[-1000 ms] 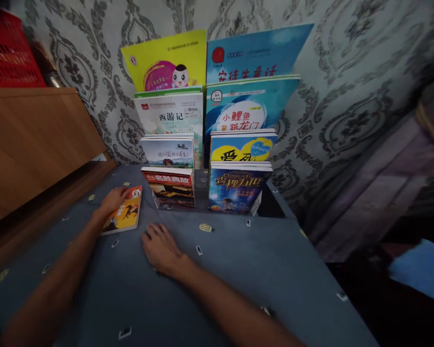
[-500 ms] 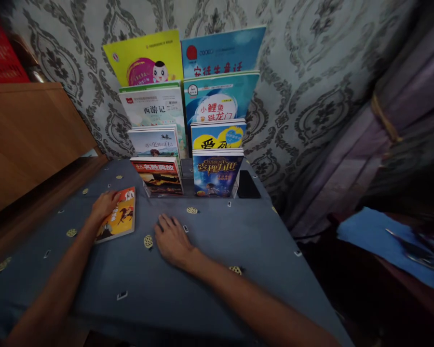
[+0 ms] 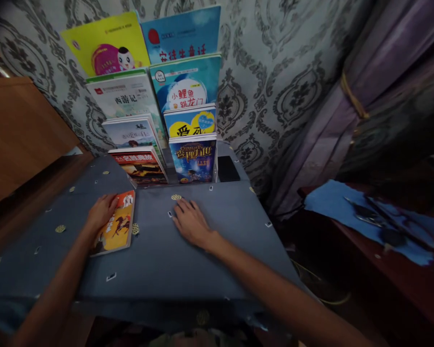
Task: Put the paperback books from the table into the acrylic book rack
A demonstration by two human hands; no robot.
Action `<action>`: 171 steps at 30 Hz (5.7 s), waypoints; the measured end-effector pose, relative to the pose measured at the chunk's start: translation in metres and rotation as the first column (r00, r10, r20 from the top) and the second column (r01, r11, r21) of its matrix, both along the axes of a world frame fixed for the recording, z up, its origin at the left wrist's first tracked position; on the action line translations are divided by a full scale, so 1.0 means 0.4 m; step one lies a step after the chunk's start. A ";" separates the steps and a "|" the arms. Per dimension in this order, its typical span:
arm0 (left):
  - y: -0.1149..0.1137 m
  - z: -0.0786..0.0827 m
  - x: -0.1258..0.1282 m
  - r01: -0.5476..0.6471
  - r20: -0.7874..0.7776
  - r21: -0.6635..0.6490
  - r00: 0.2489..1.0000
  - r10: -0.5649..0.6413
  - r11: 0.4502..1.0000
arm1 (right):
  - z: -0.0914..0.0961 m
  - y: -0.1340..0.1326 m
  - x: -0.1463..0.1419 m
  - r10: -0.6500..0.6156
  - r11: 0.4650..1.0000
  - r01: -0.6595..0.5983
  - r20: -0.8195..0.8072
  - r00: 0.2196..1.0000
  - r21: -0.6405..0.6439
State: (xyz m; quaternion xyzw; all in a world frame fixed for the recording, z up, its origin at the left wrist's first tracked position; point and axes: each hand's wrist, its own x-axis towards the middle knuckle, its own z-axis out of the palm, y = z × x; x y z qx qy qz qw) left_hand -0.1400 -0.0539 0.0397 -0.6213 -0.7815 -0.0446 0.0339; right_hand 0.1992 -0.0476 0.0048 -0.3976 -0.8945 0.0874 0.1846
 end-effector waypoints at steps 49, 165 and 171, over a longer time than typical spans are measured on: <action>-0.187 -0.077 0.599 0.265 0.332 0.261 0.878 -0.345 0.928 | -0.013 0.127 0.186 -0.456 0.890 0.417 -0.355 0.816 -0.185; 0.130 -0.028 0.716 0.781 0.092 0.132 0.604 -0.792 0.611 | -0.001 -0.206 0.248 -0.332 0.943 0.327 -0.106 0.937 -0.057; 0.104 -0.021 0.707 0.777 0.104 0.081 0.616 -0.781 0.624 | -0.001 -0.209 0.250 -0.355 0.935 0.349 -0.134 0.925 -0.072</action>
